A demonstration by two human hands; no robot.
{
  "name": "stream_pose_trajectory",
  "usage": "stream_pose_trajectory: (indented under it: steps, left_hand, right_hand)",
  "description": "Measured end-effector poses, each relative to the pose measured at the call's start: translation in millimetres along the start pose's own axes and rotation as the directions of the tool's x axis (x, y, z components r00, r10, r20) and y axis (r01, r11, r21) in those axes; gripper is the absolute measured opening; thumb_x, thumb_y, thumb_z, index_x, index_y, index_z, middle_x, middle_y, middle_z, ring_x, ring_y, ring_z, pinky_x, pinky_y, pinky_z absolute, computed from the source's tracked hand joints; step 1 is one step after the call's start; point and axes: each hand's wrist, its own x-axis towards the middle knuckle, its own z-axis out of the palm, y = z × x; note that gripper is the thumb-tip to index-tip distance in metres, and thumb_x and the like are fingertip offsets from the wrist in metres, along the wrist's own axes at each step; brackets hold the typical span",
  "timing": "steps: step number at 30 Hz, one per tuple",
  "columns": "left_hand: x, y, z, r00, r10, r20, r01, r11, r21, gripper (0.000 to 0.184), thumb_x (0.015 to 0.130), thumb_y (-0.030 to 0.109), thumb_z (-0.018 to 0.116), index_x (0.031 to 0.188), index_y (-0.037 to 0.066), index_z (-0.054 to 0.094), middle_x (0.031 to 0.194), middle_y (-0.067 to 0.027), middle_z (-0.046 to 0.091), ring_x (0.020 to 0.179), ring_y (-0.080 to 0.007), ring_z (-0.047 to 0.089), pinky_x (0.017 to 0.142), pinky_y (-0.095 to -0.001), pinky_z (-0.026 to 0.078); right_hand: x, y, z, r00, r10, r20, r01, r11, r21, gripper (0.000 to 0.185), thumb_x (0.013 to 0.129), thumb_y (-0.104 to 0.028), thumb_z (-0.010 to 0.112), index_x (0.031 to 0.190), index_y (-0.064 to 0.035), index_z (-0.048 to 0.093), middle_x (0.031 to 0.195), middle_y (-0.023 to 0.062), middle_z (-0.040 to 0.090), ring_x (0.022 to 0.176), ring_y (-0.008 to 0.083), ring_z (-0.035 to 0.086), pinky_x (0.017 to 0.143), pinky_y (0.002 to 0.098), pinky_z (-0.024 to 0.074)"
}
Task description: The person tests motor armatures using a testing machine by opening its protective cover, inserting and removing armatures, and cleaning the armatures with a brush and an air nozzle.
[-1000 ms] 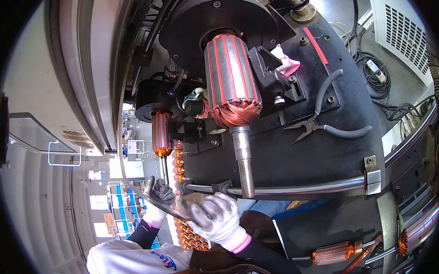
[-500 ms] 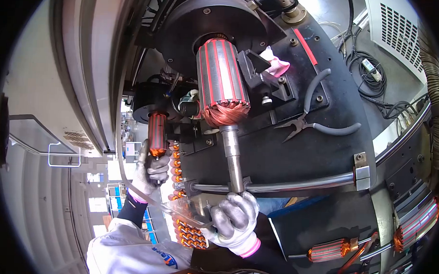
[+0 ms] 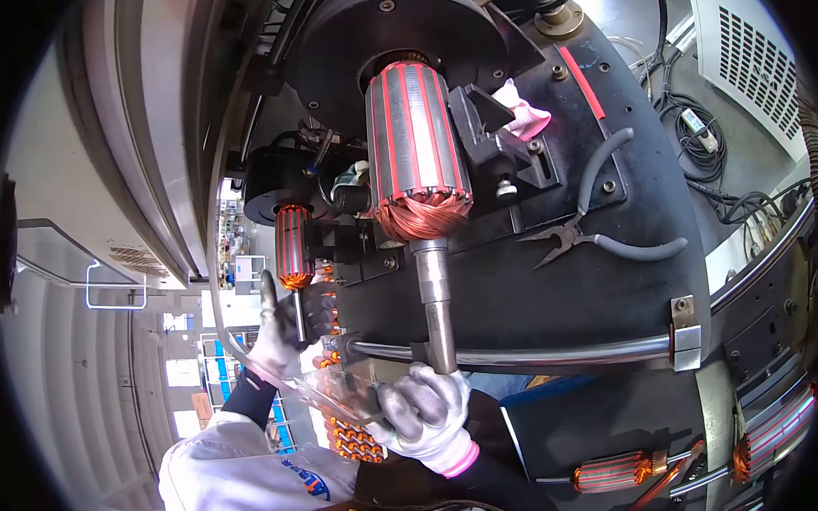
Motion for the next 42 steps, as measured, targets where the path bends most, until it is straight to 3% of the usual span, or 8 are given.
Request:
stream_pose_trajectory:
  steps: [3, 4, 6, 7, 10, 14, 35, 42]
  left_hand:
    - [22, -29, -95, 0.987, 0.158, 0.020, -0.158, 0.987, 0.018, 0.069, 0.091, 0.066, 0.039, 0.117, 0.005, 0.057, 0.087, -0.0085, 0.067, 0.064, -0.0192, 0.059, 0.061, -0.0321, 0.049]
    - [11, -34, -95, 0.987, 0.160, 0.018, -0.160, 0.987, 0.020, 0.069, 0.091, 0.066, 0.039, 0.117, 0.005, 0.057, 0.087, -0.0085, 0.067, 0.064, -0.0192, 0.059, 0.061, -0.0321, 0.049]
    - [-11, -40, -89, 0.984, 0.108, -0.144, -0.153, 0.923, -0.352, 0.060, 0.094, 0.060, 0.036, 0.106, 0.007, 0.061, 0.075, -0.0042, 0.062, 0.059, -0.0159, 0.053, 0.054, -0.0292, 0.042]
    - [-13, -44, -92, 0.983, 0.110, -0.146, -0.156, 0.923, -0.352, 0.060, 0.094, 0.060, 0.036, 0.106, 0.007, 0.061, 0.075, -0.0042, 0.062, 0.059, -0.0159, 0.053, 0.054, -0.0292, 0.042]
    - [-18, -53, -99, 0.982, 0.169, 0.088, -0.132, 0.936, -0.327, 0.053, 0.096, 0.054, 0.035, 0.091, 0.009, 0.061, 0.062, -0.0006, 0.050, 0.050, -0.0133, 0.043, 0.048, -0.0262, 0.033]
    - [-16, -54, -97, 0.987, 0.135, 0.085, -0.082, 0.887, -0.455, 0.053, 0.097, 0.051, 0.036, 0.075, 0.007, 0.056, 0.053, -0.0015, 0.038, 0.046, -0.0132, 0.034, 0.047, -0.0267, 0.028]
    - [-9, -58, -104, 0.982, 0.156, 0.104, -0.084, 0.863, -0.498, 0.054, 0.098, 0.050, 0.036, 0.070, 0.007, 0.053, 0.049, -0.0004, 0.037, 0.043, -0.0126, 0.032, 0.045, -0.0263, 0.026]
    - [-13, -59, -102, 0.961, 0.191, 0.198, -0.077, 0.878, -0.473, 0.049, 0.098, 0.047, 0.037, 0.075, 0.006, 0.052, 0.055, -0.0032, 0.043, 0.049, -0.0130, 0.037, 0.048, -0.0261, 0.029]
  right_hand:
    - [-16, 1, 21, 0.996, -0.023, 0.085, 0.020, 0.999, 0.040, 0.045, 0.073, -0.039, 0.072, 0.109, -0.0201, 0.054, 0.103, 0.0017, 0.049, 0.101, 0.0246, 0.051, 0.086, 0.0461, 0.0437]
    - [-19, -1, 27, 0.996, -0.023, 0.084, 0.019, 0.999, 0.043, 0.045, 0.073, -0.039, 0.072, 0.109, -0.0201, 0.054, 0.103, 0.0017, 0.049, 0.101, 0.0246, 0.051, 0.086, 0.0461, 0.0437]
    - [-24, -5, 38, 0.998, 0.000, 0.061, -0.003, 0.999, 0.050, 0.045, 0.072, -0.038, 0.073, 0.109, -0.0204, 0.054, 0.104, 0.0015, 0.048, 0.103, 0.0240, 0.050, 0.088, 0.0456, 0.0427]
    - [-24, -5, 40, 0.999, 0.011, 0.049, -0.013, 0.998, 0.053, 0.045, 0.071, -0.037, 0.073, 0.109, -0.0206, 0.054, 0.104, 0.0014, 0.048, 0.104, 0.0236, 0.049, 0.089, 0.0454, 0.0423]
    - [-24, -4, 39, 0.998, 0.004, 0.069, -0.008, 0.998, 0.065, 0.046, 0.071, -0.037, 0.074, 0.110, -0.0206, 0.054, 0.105, 0.0014, 0.048, 0.105, 0.0233, 0.049, 0.091, 0.0450, 0.0414]
    - [-26, -3, 40, 0.999, -0.006, 0.054, 0.003, 0.998, 0.064, 0.048, 0.070, -0.036, 0.074, 0.110, -0.0207, 0.053, 0.105, 0.0015, 0.048, 0.105, 0.0231, 0.049, 0.091, 0.0449, 0.0409]
    - [-26, -2, 39, 0.998, -0.017, 0.066, 0.013, 0.998, 0.057, 0.047, 0.070, -0.037, 0.074, 0.109, -0.0210, 0.054, 0.106, 0.0015, 0.047, 0.105, 0.0230, 0.049, 0.092, 0.0448, 0.0406]
    - [-24, -2, 34, 0.994, -0.011, 0.111, 0.005, 0.999, 0.053, 0.047, 0.071, -0.039, 0.072, 0.110, -0.0202, 0.053, 0.108, 0.0021, 0.048, 0.107, 0.0243, 0.049, 0.093, 0.0461, 0.0394]
